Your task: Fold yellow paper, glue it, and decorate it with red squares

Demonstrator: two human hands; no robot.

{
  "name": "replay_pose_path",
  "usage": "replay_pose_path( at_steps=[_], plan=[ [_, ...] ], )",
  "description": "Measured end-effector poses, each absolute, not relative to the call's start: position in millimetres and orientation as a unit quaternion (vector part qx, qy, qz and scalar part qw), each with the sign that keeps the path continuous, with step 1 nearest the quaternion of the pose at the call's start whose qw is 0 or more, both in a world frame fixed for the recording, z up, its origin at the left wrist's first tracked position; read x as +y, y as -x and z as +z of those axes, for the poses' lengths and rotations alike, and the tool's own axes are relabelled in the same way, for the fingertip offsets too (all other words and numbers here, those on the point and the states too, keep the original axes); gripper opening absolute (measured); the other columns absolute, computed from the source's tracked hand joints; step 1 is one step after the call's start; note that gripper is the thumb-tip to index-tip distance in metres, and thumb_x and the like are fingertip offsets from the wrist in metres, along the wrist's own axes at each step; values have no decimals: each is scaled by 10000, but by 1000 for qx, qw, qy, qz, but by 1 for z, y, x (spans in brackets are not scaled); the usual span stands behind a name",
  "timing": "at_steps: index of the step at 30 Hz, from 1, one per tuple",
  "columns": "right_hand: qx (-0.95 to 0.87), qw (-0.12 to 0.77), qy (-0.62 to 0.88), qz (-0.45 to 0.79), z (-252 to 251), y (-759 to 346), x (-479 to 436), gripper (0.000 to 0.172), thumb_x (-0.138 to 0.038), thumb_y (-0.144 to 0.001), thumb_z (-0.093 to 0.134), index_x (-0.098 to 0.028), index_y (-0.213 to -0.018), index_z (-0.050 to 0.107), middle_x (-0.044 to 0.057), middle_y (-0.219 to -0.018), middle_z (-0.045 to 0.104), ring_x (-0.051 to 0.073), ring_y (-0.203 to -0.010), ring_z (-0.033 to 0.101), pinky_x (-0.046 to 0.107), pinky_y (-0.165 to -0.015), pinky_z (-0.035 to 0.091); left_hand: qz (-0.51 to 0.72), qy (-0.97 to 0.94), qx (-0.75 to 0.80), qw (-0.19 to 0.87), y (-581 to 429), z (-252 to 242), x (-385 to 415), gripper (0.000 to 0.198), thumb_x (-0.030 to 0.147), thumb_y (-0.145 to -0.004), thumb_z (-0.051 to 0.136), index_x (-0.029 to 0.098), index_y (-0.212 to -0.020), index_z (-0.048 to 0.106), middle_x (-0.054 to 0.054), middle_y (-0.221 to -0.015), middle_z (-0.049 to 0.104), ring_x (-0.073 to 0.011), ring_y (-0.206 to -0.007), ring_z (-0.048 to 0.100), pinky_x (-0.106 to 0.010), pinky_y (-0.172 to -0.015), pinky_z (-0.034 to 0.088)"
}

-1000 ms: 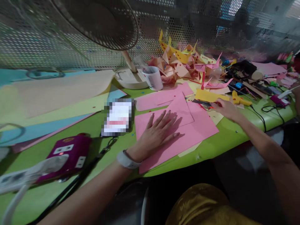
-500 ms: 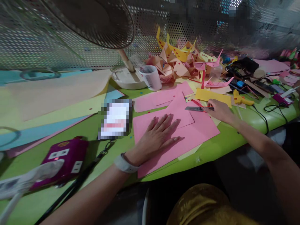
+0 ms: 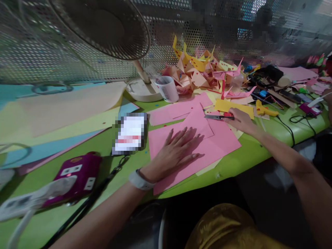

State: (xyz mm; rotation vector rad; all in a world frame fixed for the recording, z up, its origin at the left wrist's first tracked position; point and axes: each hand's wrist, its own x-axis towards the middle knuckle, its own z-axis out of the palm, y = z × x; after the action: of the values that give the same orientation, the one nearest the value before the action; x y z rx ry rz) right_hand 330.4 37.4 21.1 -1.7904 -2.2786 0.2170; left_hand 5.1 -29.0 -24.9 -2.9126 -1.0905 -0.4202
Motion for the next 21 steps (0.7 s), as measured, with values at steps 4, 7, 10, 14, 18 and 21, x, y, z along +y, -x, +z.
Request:
replay_pose_path(
  at_steps=[4,7,10,14,18,21],
  plan=[
    [-757,92,645,58,19,-322,43,289,-473,-944,597,-196,-1023,605,90,-1032,673,214,-813,600,299,-617,329,-125,928,-351,-2,-4,-30,-28,686,563,-1037,359,412,-1627,43,-13,-1719,165,-275,-1571,175,-507,-1272,17],
    [-767,92,629,90,24,-323,39,300,-501,-934,606,-203,-964,618,72,-981,680,202,-796,596,295,-617,340,-124,928,-351,-2,-3,-32,-28,680,547,-1042,353,406,-1630,43,-22,-1721,159,-290,-1571,174,-517,-1271,42],
    [-776,87,612,126,30,-328,32,329,-542,-907,629,-213,-900,624,56,-922,683,201,-789,592,295,-619,348,-119,931,-346,-3,-2,-32,-28,696,539,-1042,355,403,-1630,10,-41,-1716,180,-297,-1570,176,-529,-1270,72],
    [-778,91,607,130,35,-334,24,282,-502,-887,664,-222,-897,630,49,-923,693,203,-805,596,295,-634,352,-116,931,-346,-2,-3,-31,-28,706,541,-1040,355,407,-1628,-12,-41,-1716,182,-289,-1574,159,-535,-1267,96],
    [-773,82,611,149,37,-338,18,287,-508,-888,650,-222,-880,629,40,-890,688,191,-764,588,291,-617,342,-107,929,-354,-11,-4,-29,-28,694,570,-1037,331,394,-1632,20,-44,-1722,153,-297,-1575,154,-544,-1262,101],
    [-786,69,589,173,38,-340,14,345,-575,-882,634,-231,-892,633,24,-846,673,184,-734,576,290,-612,334,-107,929,-354,-22,-4,-29,-29,686,587,-1034,313,386,-1634,49,-38,-1722,163,-297,-1569,180,-533,-1264,88]
  ],
)
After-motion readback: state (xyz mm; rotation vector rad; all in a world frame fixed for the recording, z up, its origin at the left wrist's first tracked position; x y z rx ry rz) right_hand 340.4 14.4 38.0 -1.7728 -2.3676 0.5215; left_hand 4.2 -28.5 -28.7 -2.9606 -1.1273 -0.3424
